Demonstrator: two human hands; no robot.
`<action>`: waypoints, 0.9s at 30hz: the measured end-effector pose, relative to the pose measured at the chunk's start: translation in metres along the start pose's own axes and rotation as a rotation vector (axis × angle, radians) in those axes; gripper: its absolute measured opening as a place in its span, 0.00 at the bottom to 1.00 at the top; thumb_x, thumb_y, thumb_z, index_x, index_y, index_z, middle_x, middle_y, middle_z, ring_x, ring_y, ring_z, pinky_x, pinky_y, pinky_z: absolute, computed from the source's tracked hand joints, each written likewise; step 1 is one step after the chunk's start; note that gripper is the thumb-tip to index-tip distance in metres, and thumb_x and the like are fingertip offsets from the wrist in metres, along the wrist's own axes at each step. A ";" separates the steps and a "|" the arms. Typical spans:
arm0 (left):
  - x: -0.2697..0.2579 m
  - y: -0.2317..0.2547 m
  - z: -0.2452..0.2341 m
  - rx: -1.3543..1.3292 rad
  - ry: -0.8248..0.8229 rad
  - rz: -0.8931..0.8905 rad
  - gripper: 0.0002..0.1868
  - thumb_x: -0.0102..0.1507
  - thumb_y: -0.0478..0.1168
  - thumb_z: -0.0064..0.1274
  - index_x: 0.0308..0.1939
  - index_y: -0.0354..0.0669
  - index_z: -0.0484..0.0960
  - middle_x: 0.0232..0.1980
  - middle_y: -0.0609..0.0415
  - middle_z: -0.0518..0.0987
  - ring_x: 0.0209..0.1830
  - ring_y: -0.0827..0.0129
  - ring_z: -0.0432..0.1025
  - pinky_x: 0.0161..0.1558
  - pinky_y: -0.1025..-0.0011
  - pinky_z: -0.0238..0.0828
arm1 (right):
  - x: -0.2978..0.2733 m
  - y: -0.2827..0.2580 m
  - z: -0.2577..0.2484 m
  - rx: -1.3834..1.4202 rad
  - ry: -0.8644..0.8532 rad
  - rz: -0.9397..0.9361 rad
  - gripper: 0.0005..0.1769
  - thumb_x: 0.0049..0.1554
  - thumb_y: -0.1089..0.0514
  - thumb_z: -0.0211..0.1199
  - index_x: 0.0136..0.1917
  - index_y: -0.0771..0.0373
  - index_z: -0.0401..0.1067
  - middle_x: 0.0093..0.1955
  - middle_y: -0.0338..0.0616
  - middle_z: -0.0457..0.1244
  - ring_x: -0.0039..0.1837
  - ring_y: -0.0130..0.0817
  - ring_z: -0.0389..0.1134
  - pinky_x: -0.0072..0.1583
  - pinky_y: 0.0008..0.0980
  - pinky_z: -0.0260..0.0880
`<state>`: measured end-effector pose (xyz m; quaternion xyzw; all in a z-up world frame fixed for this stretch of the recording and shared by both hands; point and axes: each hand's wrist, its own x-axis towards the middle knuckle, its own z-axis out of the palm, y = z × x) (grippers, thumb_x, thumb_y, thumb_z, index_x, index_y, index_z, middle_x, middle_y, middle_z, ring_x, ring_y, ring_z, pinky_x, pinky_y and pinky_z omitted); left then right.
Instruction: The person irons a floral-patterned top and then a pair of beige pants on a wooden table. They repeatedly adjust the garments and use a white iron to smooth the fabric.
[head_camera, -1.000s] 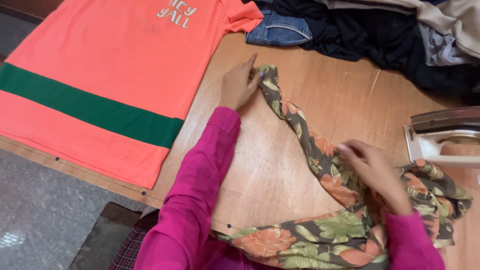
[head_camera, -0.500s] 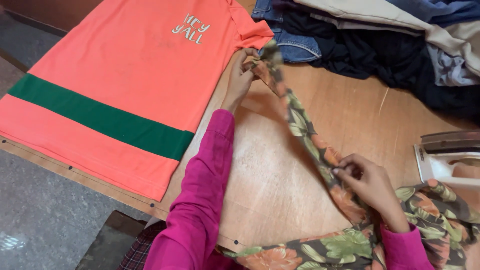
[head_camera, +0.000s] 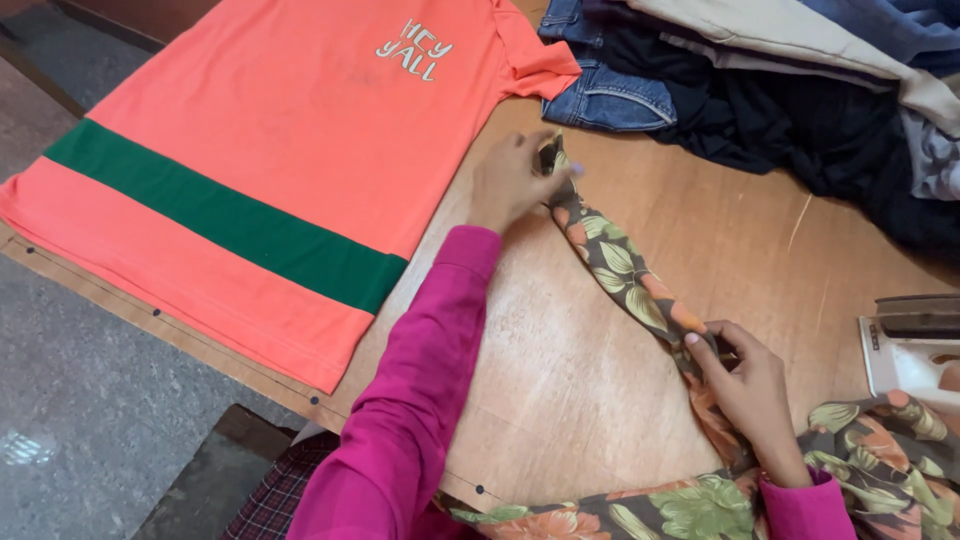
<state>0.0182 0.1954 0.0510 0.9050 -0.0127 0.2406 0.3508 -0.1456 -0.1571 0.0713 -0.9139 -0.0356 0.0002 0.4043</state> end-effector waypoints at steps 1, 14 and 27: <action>-0.003 0.004 0.008 0.137 -0.017 0.012 0.31 0.54 0.63 0.61 0.53 0.51 0.81 0.44 0.50 0.82 0.45 0.56 0.77 0.43 0.58 0.74 | 0.004 0.008 0.000 0.144 -0.045 0.020 0.12 0.62 0.56 0.63 0.53 0.67 0.76 0.43 0.43 0.69 0.43 0.27 0.66 0.46 0.27 0.64; 0.042 -0.054 0.071 -1.812 -0.223 -0.574 0.17 0.69 0.43 0.41 0.57 0.37 0.75 0.49 0.47 0.80 0.45 0.61 0.78 0.48 0.64 0.81 | 0.015 0.024 -0.003 0.579 0.150 -0.050 0.11 0.67 0.60 0.55 0.56 0.69 0.73 0.51 0.36 0.66 0.53 0.21 0.64 0.57 0.23 0.63; 0.026 -0.018 -0.037 0.253 0.023 -0.261 0.35 0.58 0.72 0.60 0.41 0.42 0.79 0.35 0.48 0.82 0.38 0.54 0.78 0.39 0.56 0.70 | -0.027 -0.071 0.010 -0.109 -0.150 -0.384 0.15 0.61 0.50 0.58 0.54 0.58 0.78 0.53 0.43 0.70 0.55 0.40 0.72 0.58 0.38 0.71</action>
